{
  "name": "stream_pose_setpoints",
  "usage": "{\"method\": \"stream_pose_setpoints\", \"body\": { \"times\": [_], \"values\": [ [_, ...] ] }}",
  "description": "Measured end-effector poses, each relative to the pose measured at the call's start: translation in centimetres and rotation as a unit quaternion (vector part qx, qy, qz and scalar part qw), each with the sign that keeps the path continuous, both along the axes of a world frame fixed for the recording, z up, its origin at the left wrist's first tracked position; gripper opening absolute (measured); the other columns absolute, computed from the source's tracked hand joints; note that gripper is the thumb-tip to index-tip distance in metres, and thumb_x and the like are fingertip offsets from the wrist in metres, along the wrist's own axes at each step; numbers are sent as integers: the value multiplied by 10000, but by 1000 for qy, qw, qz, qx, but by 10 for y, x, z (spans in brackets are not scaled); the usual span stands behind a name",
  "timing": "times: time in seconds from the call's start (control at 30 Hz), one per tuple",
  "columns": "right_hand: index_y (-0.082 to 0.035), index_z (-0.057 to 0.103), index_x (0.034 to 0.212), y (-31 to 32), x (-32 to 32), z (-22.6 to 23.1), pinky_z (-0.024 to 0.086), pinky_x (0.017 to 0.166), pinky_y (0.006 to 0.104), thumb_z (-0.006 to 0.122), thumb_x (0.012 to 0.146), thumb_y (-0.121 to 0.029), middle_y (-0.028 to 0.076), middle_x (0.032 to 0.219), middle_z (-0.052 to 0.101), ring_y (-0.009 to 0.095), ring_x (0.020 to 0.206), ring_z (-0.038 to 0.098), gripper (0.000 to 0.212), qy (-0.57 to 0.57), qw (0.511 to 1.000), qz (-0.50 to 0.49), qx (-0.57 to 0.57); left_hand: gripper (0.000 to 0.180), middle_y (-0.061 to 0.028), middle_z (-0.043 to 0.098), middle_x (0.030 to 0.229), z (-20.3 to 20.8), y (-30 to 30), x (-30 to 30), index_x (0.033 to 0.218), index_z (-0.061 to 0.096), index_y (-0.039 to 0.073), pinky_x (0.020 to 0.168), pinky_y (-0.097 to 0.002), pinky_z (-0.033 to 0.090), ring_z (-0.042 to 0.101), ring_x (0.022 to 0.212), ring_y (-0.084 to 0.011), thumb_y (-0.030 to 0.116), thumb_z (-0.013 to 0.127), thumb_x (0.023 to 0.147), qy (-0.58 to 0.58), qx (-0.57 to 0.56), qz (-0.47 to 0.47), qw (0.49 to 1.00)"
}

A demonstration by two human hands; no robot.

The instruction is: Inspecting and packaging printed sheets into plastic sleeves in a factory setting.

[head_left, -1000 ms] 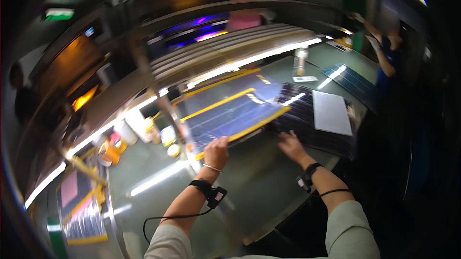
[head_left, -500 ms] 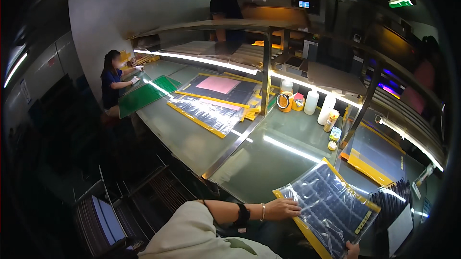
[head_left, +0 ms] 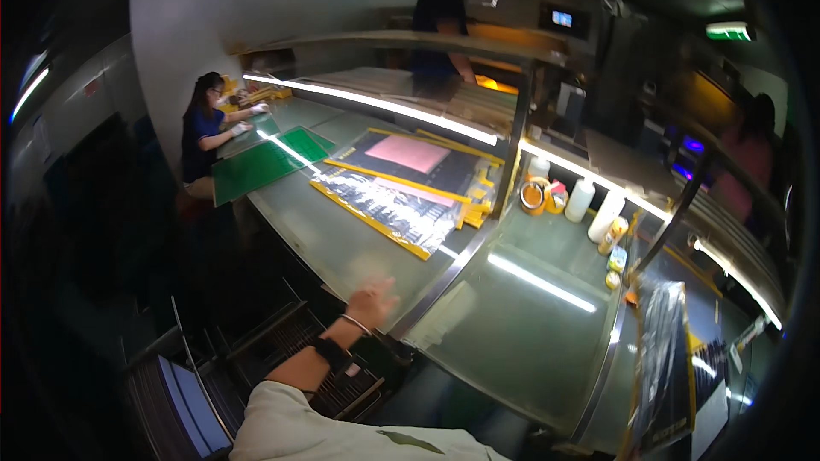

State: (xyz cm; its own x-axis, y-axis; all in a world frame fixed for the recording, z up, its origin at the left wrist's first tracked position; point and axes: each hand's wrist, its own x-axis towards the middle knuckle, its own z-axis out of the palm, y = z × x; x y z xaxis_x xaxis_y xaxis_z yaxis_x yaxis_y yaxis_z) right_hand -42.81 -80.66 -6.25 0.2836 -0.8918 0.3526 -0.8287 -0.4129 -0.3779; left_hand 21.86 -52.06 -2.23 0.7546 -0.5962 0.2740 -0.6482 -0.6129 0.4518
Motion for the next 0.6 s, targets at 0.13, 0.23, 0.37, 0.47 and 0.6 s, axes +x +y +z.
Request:
{"method": "stream_pose_setpoints", "body": {
  "times": [0.13,0.23,0.37,0.47,0.6],
  "values": [
    [25,587,1069,-21,46,13,463,754,408,554,859,-98,234,940,629,391,857,605,246,-114,990,-69,38,498,-238,472,1242,-26,36,36,1164,548,58,983,-472,357,421,1171,-404,210,707,717,-72,-28,12,997],
    [42,610,946,-34,80,31,462,655,389,549,862,-155,240,777,632,394,756,615,223,-94,989,-112,9,568,-248,346,1377,-46,61,28,1255,496,66,1034,-503,289,303,1283,-425,222,690,744,-63,-10,29,998],
    [14,600,836,-90,58,1,448,581,332,492,931,-222,104,681,605,224,617,585,276,-164,971,-175,5,573,-223,269,1436,-43,41,11,1293,464,82,1035,-587,225,206,1343,-416,253,662,783,-16,2,42,999],
    [-43,578,755,-182,33,-42,443,560,305,432,973,-298,52,666,580,183,600,557,366,-342,926,-104,120,571,-198,225,1465,-37,24,10,1309,452,99,1014,-665,157,134,1374,-402,301,635,808,33,47,103,993],
    [-61,575,758,-292,45,-65,461,557,309,524,916,-220,65,672,586,200,634,585,229,-253,948,-69,-179,587,-193,205,1476,-48,-1,25,1309,454,101,999,-704,105,104,1382,-396,356,621,808,-15,83,111,990]
  ]
}}
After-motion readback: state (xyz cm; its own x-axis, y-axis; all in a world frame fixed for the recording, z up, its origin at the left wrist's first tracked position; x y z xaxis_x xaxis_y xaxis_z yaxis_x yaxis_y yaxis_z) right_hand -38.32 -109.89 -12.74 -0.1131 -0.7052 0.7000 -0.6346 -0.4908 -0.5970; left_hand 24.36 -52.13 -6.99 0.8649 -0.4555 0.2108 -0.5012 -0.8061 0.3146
